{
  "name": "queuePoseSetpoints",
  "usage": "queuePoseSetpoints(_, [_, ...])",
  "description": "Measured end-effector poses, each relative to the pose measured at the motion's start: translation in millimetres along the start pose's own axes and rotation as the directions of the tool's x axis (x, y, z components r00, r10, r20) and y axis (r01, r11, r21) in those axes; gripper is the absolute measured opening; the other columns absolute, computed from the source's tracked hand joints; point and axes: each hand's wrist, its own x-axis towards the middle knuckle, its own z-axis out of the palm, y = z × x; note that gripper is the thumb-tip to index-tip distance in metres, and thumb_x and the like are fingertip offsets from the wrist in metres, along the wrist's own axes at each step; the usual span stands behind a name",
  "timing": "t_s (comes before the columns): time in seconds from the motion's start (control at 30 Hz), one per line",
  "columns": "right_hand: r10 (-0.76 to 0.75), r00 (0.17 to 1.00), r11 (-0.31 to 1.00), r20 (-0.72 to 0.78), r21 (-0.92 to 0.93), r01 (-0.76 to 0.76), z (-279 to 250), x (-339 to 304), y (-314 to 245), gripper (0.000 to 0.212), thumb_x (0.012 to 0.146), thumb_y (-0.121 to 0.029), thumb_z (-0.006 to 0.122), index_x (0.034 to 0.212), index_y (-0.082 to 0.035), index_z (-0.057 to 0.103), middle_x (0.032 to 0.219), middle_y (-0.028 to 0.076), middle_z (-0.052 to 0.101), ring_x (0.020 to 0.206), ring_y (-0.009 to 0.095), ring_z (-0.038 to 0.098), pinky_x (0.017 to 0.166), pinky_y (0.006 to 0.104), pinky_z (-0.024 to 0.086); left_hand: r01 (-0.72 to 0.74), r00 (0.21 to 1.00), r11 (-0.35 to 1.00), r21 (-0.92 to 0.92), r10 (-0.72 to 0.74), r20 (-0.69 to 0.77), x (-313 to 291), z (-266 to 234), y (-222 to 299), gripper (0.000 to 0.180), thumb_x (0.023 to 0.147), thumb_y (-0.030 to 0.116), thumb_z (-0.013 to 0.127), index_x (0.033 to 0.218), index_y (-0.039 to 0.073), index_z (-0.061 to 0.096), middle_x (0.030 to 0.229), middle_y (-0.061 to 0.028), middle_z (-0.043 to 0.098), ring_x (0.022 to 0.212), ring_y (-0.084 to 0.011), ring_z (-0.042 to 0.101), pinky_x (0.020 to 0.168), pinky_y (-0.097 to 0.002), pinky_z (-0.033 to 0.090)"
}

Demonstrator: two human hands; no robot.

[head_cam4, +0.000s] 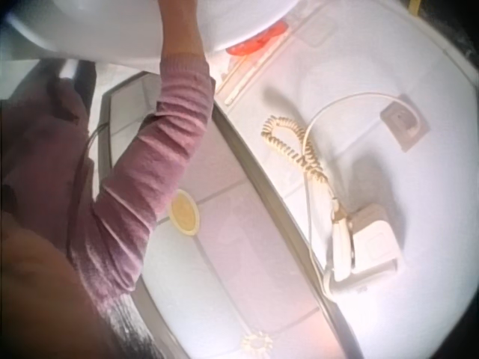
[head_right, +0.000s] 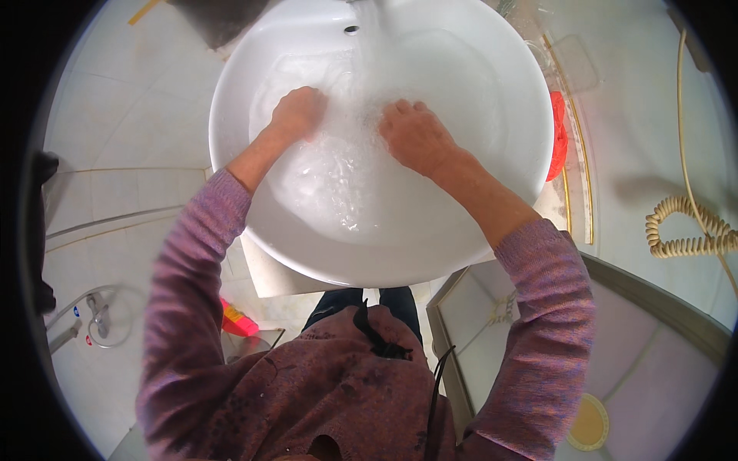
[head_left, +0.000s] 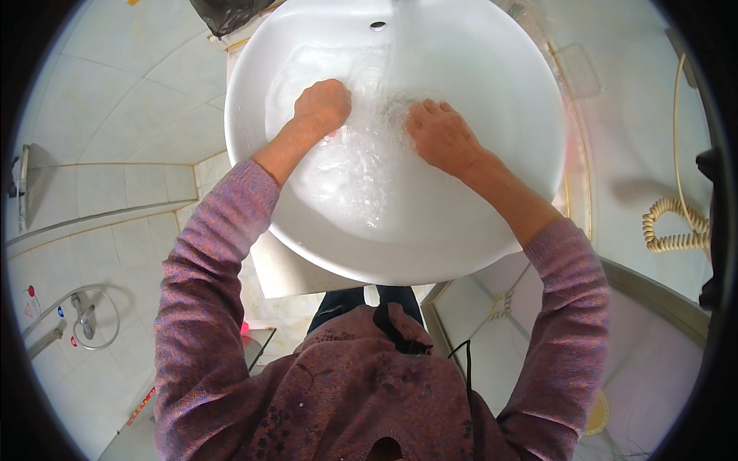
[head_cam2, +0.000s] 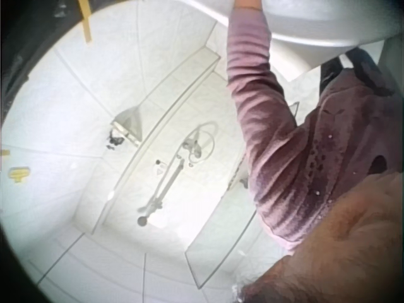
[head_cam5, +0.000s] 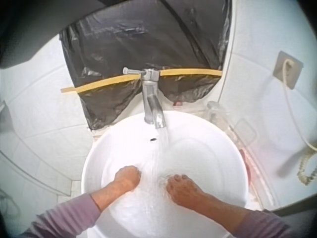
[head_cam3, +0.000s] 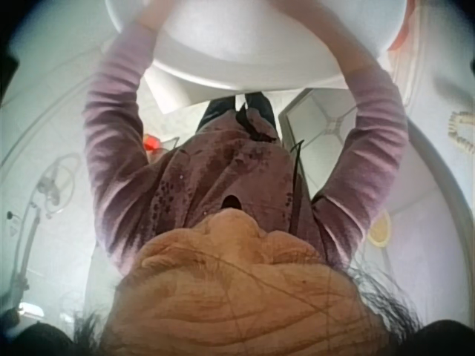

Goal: The person removes a clear plastic tray from a wall-mounted shower caddy and washes it under running water in a bathroom sink. Then they wash a red cloth by hand, repeatedly rinsing and wringing it under the tap.

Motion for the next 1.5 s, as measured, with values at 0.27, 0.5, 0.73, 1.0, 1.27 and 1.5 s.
queuePoseSetpoints(0.27, [0.269,0.963,0.963,0.002,-0.019,-0.269,21,48,-29,0.044,0.082,0.0,0.043,0.125,-0.006,0.046,0.135,0.016,0.038,0.12,0.03,0.041,0.094,0.0454,0.037,-0.316,0.948,0.949,-0.003,0.316,0.045,17,9,-10,0.022,0.083,0.012,0.051,0.082,-0.008,0.06,0.068,-0.0181,0.064,0.055,-0.0246,0.064,0.06,-0.0325,0.051])
queuePoseSetpoints(0.5, [0.131,0.969,0.886,0.207,0.415,-0.209,-8,33,-35,0.045,0.081,0.003,0.04,0.126,-0.005,0.042,0.135,0.015,0.038,0.122,0.03,0.04,0.101,0.0398,0.033,0.031,0.992,0.936,-0.351,0.015,0.126,13,0,-5,0.031,0.086,0.02,0.05,0.083,-0.01,0.06,0.065,-0.0184,0.063,0.055,-0.0249,0.064,0.055,-0.0332,0.051])
queuePoseSetpoints(0.73, [0.072,0.969,0.993,0.236,0.07,-0.091,-29,-5,-8,0.028,0.081,0.0,0.047,0.107,-0.006,0.055,0.121,0.011,0.051,0.116,0.025,0.046,0.098,0.0389,0.035,-0.104,0.995,0.98,-0.169,0.103,-0.015,9,4,-11,0.04,0.09,0.032,0.044,0.078,-0.002,0.063,0.059,-0.0109,0.062,0.047,-0.0232,0.059,0.052,-0.0332,0.051])
queuePoseSetpoints(1.0, [0.228,0.957,0.832,0.177,0.476,-0.286,-76,-20,-9,0.007,0.079,-0.006,0.051,0.077,-0.006,0.058,0.072,0.01,0.06,0.075,0.026,0.059,0.068,0.0354,0.045,0.036,0.941,0.804,-0.594,0.173,0.291,-1,-2,-5,0.035,0.09,0.027,0.044,0.094,-0.005,0.058,0.072,-0.0137,0.063,0.052,-0.0217,0.061,0.044,-0.03,0.048])
queuePoseSetpoints(1.27, [0.516,0.828,0.163,0.219,0.924,-0.346,-107,-11,-5,0.018,0.084,-0.014,0.05,0.073,-0.002,0.056,0.062,0.003,0.054,0.061,0.013,0.05,0.059,0.0266,0.041,0.225,0.773,0.703,-0.675,0.293,0.562,-30,-20,8,0.036,0.09,0.022,0.043,0.116,-0.002,0.05,0.094,-0.0137,0.062,0.067,-0.0217,0.065,0.053,-0.0266,0.052])
queuePoseSetpoints(1.5, [0.155,0.919,0.875,-0.362,0.482,0.043,-99,2,-39,0.006,0.08,-0.009,0.053,0.075,-0.007,0.057,0.07,0.003,0.057,0.067,0.018,0.054,0.067,0.0301,0.042,0.336,0.789,0.609,-0.718,0.234,0.568,-24,-22,-13,0.03,0.086,0.015,0.051,0.111,-0.002,0.053,0.095,-0.0135,0.062,0.075,-0.0219,0.065,0.06,-0.0283,0.055])
